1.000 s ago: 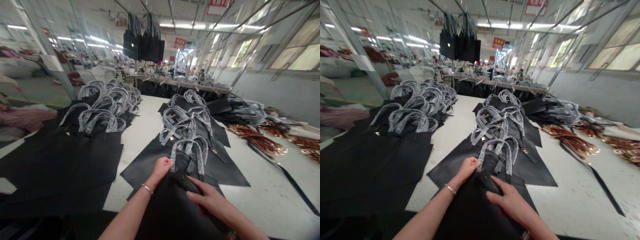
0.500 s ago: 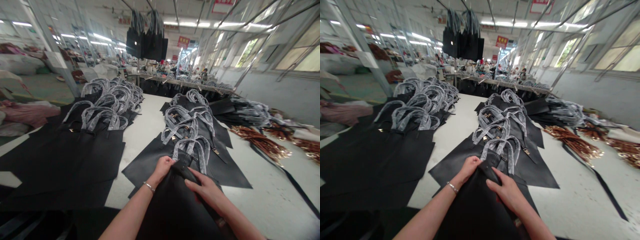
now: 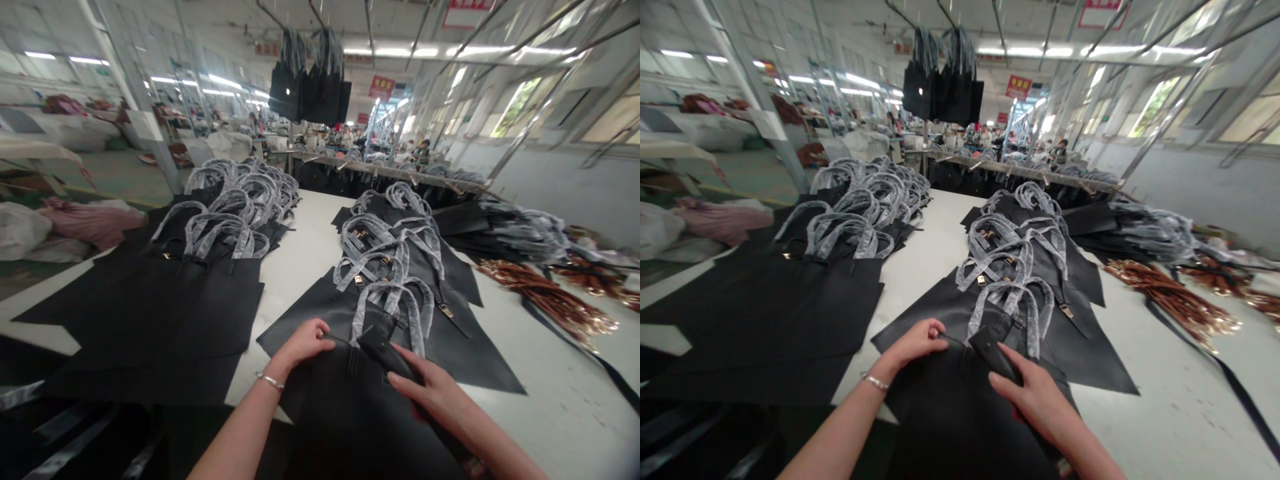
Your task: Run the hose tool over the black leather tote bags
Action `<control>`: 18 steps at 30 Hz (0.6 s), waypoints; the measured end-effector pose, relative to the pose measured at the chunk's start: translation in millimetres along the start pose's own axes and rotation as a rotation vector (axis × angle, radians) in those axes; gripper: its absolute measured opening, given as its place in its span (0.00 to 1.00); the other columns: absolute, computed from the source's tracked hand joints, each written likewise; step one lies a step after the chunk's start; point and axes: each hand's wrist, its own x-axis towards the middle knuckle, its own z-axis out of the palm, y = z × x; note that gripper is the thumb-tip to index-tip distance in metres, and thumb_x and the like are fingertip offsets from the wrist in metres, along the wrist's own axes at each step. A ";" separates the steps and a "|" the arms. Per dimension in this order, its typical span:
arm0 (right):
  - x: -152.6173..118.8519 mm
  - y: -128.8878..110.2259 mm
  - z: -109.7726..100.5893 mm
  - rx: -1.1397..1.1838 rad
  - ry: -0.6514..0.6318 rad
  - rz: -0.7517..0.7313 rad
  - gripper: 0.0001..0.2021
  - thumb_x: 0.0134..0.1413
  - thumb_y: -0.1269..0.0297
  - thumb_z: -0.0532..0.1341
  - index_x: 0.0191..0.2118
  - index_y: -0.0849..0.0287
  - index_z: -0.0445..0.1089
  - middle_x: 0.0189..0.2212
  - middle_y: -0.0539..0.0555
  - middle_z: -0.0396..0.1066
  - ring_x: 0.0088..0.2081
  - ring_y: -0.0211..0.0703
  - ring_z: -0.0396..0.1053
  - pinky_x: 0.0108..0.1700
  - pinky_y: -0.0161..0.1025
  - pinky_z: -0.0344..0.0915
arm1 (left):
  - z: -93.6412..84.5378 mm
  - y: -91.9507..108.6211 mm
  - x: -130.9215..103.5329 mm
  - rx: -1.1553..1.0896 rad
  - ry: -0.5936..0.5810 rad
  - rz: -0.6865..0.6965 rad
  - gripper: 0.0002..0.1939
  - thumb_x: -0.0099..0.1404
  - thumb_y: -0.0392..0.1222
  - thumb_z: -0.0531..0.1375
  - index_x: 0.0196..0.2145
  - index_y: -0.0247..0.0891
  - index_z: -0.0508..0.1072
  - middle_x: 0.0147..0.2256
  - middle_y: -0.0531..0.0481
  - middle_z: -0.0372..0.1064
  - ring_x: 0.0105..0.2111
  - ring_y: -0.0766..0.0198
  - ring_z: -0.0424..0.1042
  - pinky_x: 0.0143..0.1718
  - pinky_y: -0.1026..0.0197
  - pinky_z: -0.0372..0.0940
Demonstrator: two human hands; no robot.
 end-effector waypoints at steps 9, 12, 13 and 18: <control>16.5 -30.0 32.5 0.022 -0.248 -0.067 0.28 0.53 0.60 0.60 0.61 0.57 0.62 0.25 0.47 0.71 0.19 0.35 0.65 0.21 0.31 0.60 | 5.2 -18.0 -42.1 -0.465 -0.032 -0.018 0.18 0.46 0.35 0.66 0.38 0.32 0.75 0.29 0.48 0.74 0.27 0.65 0.72 0.31 0.65 0.63; 28.8 -35.1 36.0 0.057 -0.251 -0.100 0.27 0.54 0.59 0.60 0.60 0.57 0.62 0.24 0.46 0.69 0.19 0.35 0.64 0.20 0.31 0.60 | 4.5 -14.9 -41.1 -0.464 -0.022 -0.022 0.17 0.45 0.33 0.66 0.37 0.31 0.76 0.27 0.49 0.74 0.25 0.67 0.71 0.30 0.66 0.62; 30.8 -36.3 36.3 0.064 -0.245 -0.108 0.27 0.54 0.59 0.60 0.60 0.57 0.63 0.24 0.46 0.68 0.19 0.35 0.64 0.20 0.31 0.60 | 3.7 -14.7 -40.6 -0.464 -0.013 -0.029 0.18 0.45 0.32 0.66 0.37 0.31 0.76 0.26 0.50 0.74 0.24 0.68 0.70 0.29 0.67 0.62; 32.6 -40.2 39.7 0.073 -0.275 -0.071 0.27 0.54 0.59 0.61 0.60 0.56 0.63 0.23 0.46 0.68 0.18 0.34 0.64 0.20 0.31 0.60 | 5.2 -18.6 -39.3 -0.442 -0.036 -0.006 0.16 0.45 0.31 0.64 0.36 0.31 0.76 0.22 0.54 0.69 0.20 0.71 0.64 0.23 0.69 0.55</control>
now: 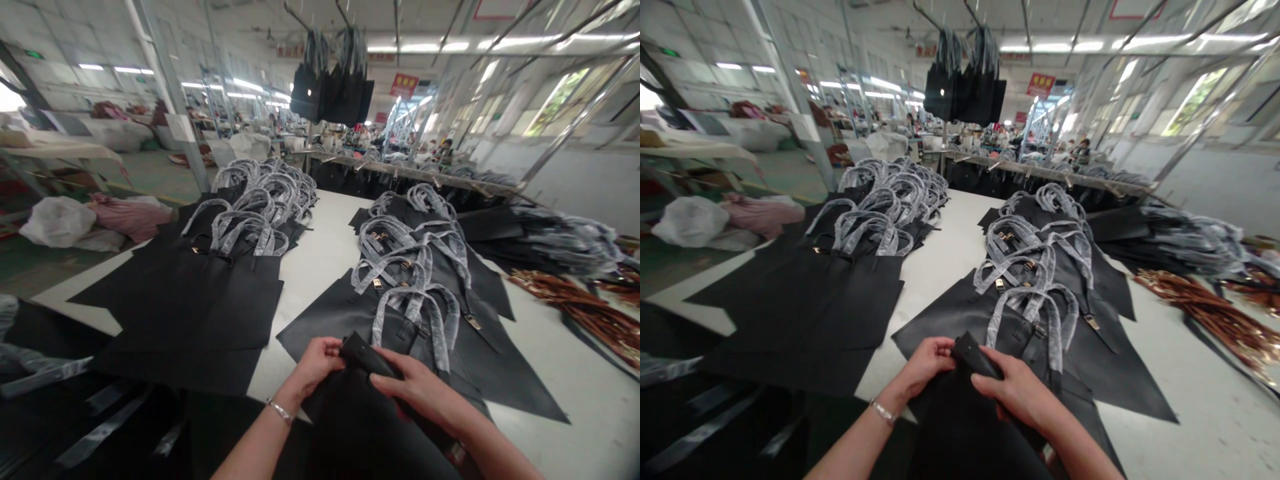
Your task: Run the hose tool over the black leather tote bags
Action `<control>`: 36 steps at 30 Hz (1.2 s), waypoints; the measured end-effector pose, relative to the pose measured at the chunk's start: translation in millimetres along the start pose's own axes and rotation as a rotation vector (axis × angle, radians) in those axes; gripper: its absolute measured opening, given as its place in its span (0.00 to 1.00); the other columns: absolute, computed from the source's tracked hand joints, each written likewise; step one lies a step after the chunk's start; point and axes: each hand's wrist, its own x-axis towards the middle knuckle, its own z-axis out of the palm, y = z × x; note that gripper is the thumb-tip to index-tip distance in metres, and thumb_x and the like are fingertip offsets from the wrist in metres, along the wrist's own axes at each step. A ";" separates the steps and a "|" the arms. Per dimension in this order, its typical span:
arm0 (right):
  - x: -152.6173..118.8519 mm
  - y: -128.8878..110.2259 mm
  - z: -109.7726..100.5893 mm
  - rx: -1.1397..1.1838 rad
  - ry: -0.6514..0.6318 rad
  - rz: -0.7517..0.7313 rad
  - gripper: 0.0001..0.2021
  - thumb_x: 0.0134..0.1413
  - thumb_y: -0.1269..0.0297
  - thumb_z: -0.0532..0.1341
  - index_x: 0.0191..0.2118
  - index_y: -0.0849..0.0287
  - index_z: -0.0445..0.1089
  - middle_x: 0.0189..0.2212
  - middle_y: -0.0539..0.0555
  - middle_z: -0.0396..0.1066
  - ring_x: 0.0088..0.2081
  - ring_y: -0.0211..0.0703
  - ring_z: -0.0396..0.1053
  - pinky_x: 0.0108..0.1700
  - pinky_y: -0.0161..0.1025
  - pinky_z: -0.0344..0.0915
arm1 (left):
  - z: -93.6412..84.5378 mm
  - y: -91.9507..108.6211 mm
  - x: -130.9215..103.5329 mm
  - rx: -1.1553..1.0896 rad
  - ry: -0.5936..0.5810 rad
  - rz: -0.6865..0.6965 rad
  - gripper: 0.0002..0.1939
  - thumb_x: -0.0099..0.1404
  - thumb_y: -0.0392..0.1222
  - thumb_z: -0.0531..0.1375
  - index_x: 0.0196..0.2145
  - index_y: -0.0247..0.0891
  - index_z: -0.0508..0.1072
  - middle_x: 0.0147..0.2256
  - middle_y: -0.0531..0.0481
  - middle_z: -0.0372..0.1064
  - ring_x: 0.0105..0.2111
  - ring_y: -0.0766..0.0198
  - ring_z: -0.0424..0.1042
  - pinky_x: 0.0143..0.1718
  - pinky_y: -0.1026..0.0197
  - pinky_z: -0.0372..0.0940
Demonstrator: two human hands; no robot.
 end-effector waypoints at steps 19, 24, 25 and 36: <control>-32.2 30.7 5.4 -0.167 0.044 0.019 0.32 0.53 0.58 0.61 0.63 0.59 0.59 0.39 0.53 0.76 0.28 0.43 0.72 0.30 0.35 0.67 | -51.9 44.0 51.4 1.082 -0.476 0.505 0.09 0.62 0.39 0.61 0.40 0.46 0.78 0.36 0.52 0.69 0.37 0.63 0.69 0.38 0.66 0.59; -33.4 31.9 4.3 -0.174 0.032 0.047 0.32 0.53 0.58 0.60 0.64 0.57 0.58 0.39 0.53 0.76 0.28 0.43 0.72 0.28 0.34 0.68 | -45.6 50.9 65.6 1.109 -0.583 0.461 0.03 0.61 0.42 0.63 0.31 0.46 0.78 0.32 0.54 0.68 0.34 0.64 0.68 0.36 0.68 0.57; -33.5 32.4 4.1 -0.174 0.032 0.047 0.32 0.54 0.59 0.60 0.64 0.57 0.58 0.39 0.53 0.76 0.28 0.42 0.72 0.28 0.34 0.67 | -44.7 50.8 67.1 1.096 -0.577 0.431 0.02 0.59 0.41 0.64 0.29 0.46 0.77 0.31 0.54 0.68 0.33 0.64 0.68 0.35 0.67 0.57; -33.6 38.9 2.5 -0.161 0.060 0.024 0.31 0.54 0.61 0.61 0.64 0.55 0.60 0.34 0.51 0.76 0.27 0.40 0.71 0.29 0.32 0.66 | -54.9 38.0 60.2 0.962 -0.319 0.348 0.12 0.67 0.44 0.53 0.37 0.37 0.75 0.33 0.50 0.69 0.32 0.65 0.69 0.35 0.66 0.61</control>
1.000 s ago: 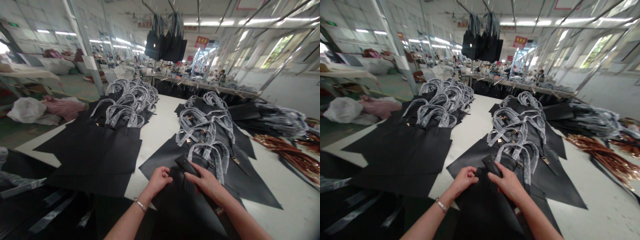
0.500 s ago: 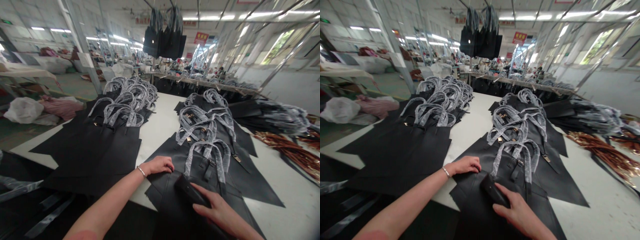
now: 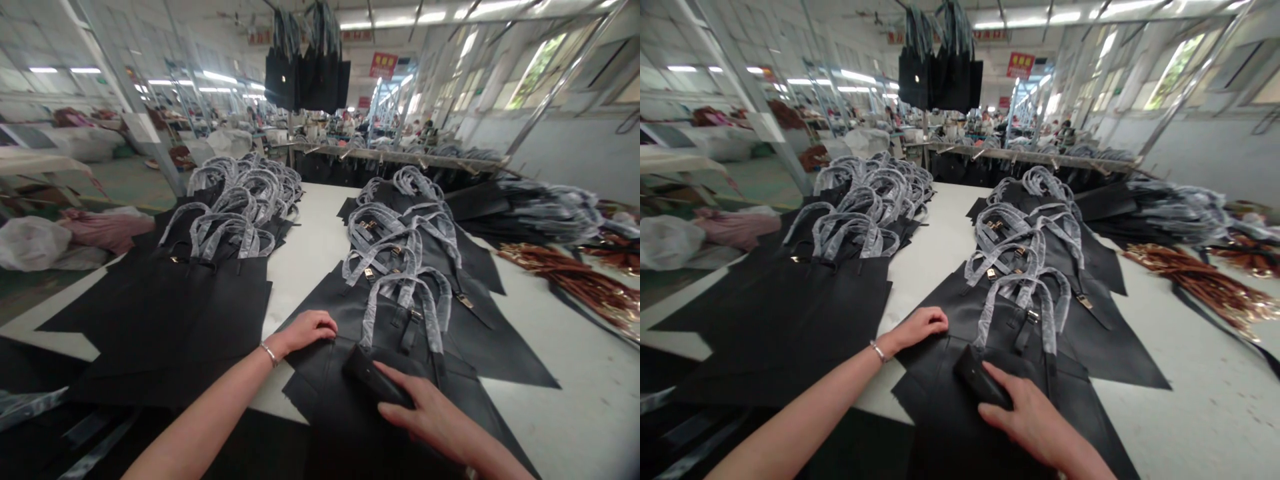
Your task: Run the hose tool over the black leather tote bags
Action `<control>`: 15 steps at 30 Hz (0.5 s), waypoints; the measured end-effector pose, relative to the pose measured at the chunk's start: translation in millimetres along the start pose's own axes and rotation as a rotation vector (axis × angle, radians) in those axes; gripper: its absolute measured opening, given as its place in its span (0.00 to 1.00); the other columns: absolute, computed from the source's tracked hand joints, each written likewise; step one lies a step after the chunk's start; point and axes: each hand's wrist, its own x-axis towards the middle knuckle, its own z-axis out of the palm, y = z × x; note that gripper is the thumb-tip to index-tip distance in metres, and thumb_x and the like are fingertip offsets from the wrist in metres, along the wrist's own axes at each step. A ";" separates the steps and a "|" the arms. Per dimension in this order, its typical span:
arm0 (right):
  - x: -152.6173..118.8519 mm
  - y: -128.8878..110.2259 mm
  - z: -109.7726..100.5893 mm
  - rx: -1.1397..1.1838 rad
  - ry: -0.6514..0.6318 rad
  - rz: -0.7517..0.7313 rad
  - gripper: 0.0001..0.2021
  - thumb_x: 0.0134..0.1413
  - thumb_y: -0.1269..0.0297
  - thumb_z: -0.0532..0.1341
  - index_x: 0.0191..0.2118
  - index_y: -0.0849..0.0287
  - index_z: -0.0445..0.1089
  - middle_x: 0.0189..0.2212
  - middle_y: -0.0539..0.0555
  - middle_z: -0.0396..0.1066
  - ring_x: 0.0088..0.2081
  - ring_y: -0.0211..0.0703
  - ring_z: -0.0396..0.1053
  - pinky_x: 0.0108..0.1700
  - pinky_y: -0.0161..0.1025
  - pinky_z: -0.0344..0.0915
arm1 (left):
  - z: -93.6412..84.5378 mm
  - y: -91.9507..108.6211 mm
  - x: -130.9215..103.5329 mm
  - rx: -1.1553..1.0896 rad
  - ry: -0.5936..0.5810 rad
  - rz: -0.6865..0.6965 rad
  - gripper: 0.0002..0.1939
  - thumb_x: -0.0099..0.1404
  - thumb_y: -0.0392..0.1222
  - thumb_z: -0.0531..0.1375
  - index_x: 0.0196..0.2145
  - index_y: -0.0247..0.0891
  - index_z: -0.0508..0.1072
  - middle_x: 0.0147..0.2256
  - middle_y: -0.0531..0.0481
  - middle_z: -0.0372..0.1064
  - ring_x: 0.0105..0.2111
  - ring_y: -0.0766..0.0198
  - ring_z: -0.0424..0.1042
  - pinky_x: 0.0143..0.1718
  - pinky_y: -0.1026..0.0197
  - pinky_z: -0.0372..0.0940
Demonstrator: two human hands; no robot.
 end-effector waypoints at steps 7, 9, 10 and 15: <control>2.4 6.5 0.7 0.034 -0.013 0.020 0.32 0.54 0.59 0.61 0.64 0.54 0.58 0.33 0.51 0.75 0.23 0.38 0.69 0.25 0.32 0.65 | 0.2 12.7 8.1 0.134 -0.217 0.190 0.06 0.63 0.46 0.61 0.32 0.44 0.77 0.35 0.53 0.68 0.35 0.65 0.67 0.38 0.67 0.58; 1.7 6.5 0.7 0.029 -0.008 0.015 0.32 0.53 0.59 0.61 0.64 0.54 0.58 0.33 0.51 0.75 0.24 0.39 0.70 0.26 0.32 0.65 | -0.4 11.0 13.8 0.117 -0.221 0.156 0.07 0.61 0.46 0.62 0.28 0.42 0.76 0.32 0.53 0.67 0.33 0.65 0.67 0.36 0.67 0.58; 1.0 6.3 0.4 0.023 -0.002 0.012 0.32 0.53 0.59 0.61 0.64 0.55 0.59 0.33 0.52 0.76 0.25 0.40 0.71 0.27 0.33 0.66 | -0.7 9.3 15.8 0.111 -0.208 0.137 0.08 0.60 0.46 0.63 0.27 0.41 0.75 0.31 0.53 0.66 0.32 0.65 0.66 0.36 0.67 0.58; -2.8 5.5 -0.9 0.017 0.055 -0.015 0.31 0.50 0.58 0.63 0.62 0.55 0.63 0.41 0.55 0.77 0.32 0.45 0.74 0.37 0.37 0.68 | -2.2 -2.1 13.7 0.117 -0.050 0.047 0.11 0.66 0.45 0.56 0.30 0.38 0.73 0.31 0.51 0.65 0.29 0.66 0.65 0.33 0.66 0.59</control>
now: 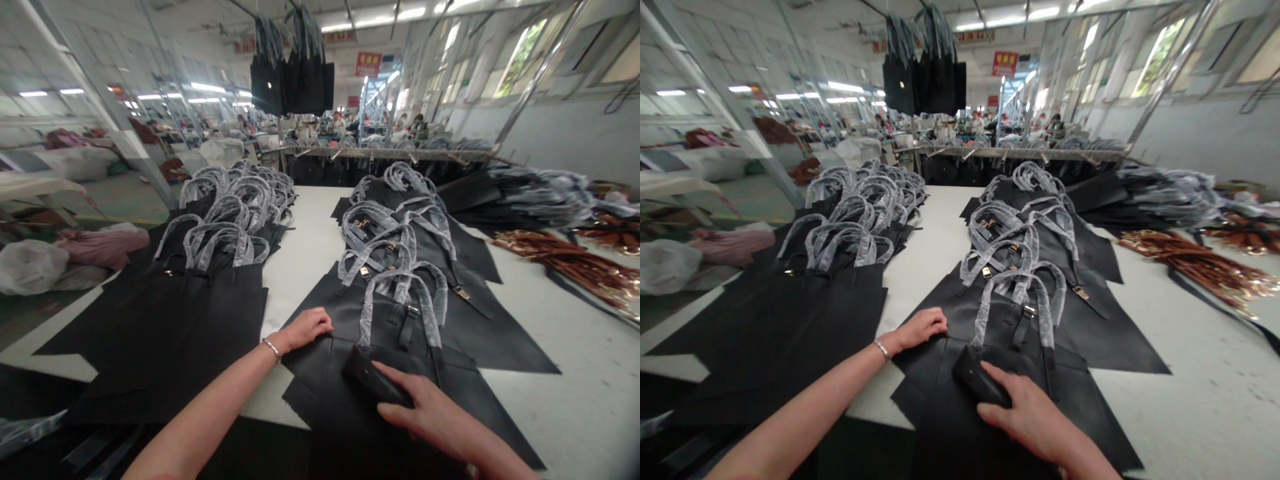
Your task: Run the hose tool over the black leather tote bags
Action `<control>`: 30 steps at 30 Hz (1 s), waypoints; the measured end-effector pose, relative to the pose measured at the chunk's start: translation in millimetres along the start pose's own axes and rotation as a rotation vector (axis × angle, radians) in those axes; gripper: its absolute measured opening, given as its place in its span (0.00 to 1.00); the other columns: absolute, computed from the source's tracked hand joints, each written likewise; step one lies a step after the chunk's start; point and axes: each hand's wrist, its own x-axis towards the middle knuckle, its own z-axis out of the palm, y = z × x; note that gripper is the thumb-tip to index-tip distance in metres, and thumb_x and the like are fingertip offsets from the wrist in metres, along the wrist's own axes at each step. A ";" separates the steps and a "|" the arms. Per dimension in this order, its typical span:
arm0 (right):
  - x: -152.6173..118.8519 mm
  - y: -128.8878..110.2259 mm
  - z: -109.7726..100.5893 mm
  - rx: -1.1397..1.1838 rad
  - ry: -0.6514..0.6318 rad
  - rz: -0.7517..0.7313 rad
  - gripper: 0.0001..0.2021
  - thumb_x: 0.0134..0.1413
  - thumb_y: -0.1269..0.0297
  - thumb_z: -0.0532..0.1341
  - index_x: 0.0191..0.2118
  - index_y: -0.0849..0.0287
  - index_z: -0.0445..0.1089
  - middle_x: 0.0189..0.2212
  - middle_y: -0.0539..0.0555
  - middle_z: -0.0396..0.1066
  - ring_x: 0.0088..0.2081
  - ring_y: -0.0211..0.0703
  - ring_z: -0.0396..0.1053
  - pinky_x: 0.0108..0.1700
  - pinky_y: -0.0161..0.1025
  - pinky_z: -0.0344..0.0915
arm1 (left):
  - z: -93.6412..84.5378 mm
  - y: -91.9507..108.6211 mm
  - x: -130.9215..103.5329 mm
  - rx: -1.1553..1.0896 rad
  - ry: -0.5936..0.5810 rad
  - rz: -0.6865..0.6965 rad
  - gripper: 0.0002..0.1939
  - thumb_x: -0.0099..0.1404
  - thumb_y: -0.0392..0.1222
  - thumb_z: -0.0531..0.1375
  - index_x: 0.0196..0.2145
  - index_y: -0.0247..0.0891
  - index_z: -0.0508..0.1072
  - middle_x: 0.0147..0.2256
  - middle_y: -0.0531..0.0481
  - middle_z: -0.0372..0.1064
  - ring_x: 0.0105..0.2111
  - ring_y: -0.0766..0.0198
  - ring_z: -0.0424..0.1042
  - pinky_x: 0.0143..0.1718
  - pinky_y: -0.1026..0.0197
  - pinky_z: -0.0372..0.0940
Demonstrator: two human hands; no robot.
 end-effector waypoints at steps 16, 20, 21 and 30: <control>0.1 1.8 -1.2 0.033 -0.001 0.001 0.32 0.48 0.59 0.64 0.62 0.53 0.63 0.54 0.55 0.71 0.43 0.51 0.73 0.44 0.39 0.69 | -7.9 25.2 -1.3 0.557 -0.352 0.353 0.08 0.66 0.31 0.52 0.34 0.39 0.68 0.33 0.47 0.66 0.27 0.63 0.64 0.30 0.62 0.60; -1.6 -0.8 -1.9 0.040 -0.018 0.011 0.32 0.48 0.60 0.63 0.62 0.53 0.63 0.54 0.55 0.71 0.39 0.48 0.74 0.42 0.39 0.69 | 1.7 12.1 -2.3 0.443 -0.055 0.110 0.09 0.68 0.33 0.49 0.36 0.39 0.68 0.34 0.48 0.66 0.29 0.63 0.65 0.34 0.61 0.60; -2.1 -1.3 -2.1 0.045 -0.019 0.016 0.32 0.49 0.60 0.63 0.62 0.53 0.63 0.54 0.55 0.71 0.37 0.47 0.74 0.41 0.38 0.69 | 3.8 10.2 -3.9 0.384 0.050 0.020 0.10 0.69 0.34 0.48 0.35 0.38 0.68 0.32 0.49 0.66 0.30 0.62 0.66 0.35 0.61 0.60; 0.0 10.0 4.1 0.113 -0.052 -0.004 0.33 0.50 0.61 0.62 0.63 0.53 0.60 0.51 0.55 0.72 0.31 0.42 0.74 0.25 0.31 0.67 | 20.2 32.9 -37.5 0.233 0.156 -0.302 0.18 0.55 0.46 0.65 0.42 0.40 0.69 0.36 0.52 0.65 0.33 0.62 0.67 0.33 0.63 0.58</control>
